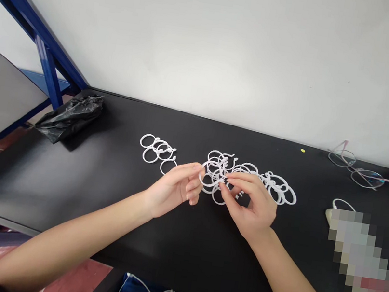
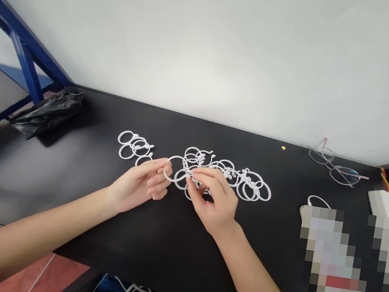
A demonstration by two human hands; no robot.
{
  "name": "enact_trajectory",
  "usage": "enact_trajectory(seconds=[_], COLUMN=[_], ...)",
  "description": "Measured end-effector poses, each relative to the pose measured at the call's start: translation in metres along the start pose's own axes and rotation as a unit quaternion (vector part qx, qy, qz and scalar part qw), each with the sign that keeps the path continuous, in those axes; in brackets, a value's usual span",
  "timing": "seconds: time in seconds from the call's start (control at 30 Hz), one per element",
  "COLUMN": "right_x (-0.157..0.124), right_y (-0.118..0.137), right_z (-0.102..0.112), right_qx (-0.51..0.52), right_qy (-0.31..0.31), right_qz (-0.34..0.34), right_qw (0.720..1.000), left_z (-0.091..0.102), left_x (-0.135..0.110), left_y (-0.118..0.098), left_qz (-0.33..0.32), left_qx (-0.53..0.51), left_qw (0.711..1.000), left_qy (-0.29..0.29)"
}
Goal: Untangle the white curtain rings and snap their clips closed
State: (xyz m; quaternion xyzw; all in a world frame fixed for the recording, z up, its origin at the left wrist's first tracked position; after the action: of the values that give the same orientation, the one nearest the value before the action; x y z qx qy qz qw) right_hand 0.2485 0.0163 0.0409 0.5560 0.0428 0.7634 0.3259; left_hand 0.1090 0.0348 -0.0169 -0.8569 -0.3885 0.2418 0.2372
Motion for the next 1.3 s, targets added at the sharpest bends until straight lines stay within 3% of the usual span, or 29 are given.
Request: enact_trajectory(seconds=[0.67,0.8,0.9,1.0,1.2,1.3], right_x=[-0.001,-0.001,-0.001,-0.003,-0.006,-0.005], right_y=[0.001,-0.001,-0.002,-0.001,0.0,0.002], right_z=[-0.004,-0.005,-0.006,-0.008,-0.011,-0.011], right_qx=[0.007,0.012,0.018,0.033,0.065,0.083], right_qy=[0.026,0.039,0.047,0.065,0.09,0.088], right_qz=[-0.001,-0.018,-0.028,-0.04,-0.049,-0.044], right_qw=[1.0,0.999,0.998,0.997,0.993,0.992], left_z=[0.0,0.003,0.005,-0.004,-0.01,-0.011], left_x=[0.0,0.0,-0.006,-0.015,-0.016,-0.016], left_y=[-0.001,-0.001,-0.009,-0.012,-0.014,-0.018], left_qz=[0.0,-0.024,-0.129,-0.218,-0.237,-0.237], left_qx=[0.01,0.085,0.247,0.391,0.545,0.556], left_qw=[1.0,0.996,0.955,0.889,0.798,0.789], left_qy=[0.004,-0.034,-0.1,-0.096,-0.098,-0.107])
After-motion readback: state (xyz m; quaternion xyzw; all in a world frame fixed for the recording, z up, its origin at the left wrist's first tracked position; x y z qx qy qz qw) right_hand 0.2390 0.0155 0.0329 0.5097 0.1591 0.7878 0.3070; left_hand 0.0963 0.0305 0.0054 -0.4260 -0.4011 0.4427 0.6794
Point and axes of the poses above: each hand's wrist, its own x-axis towards the middle knuckle, its own z-axis out of the back of the hand, y = z × x, the point moved 7 cm from there along x, towards the middle knuckle, and after that the axes turned 2 degrees about z, right-handed, at the moved point
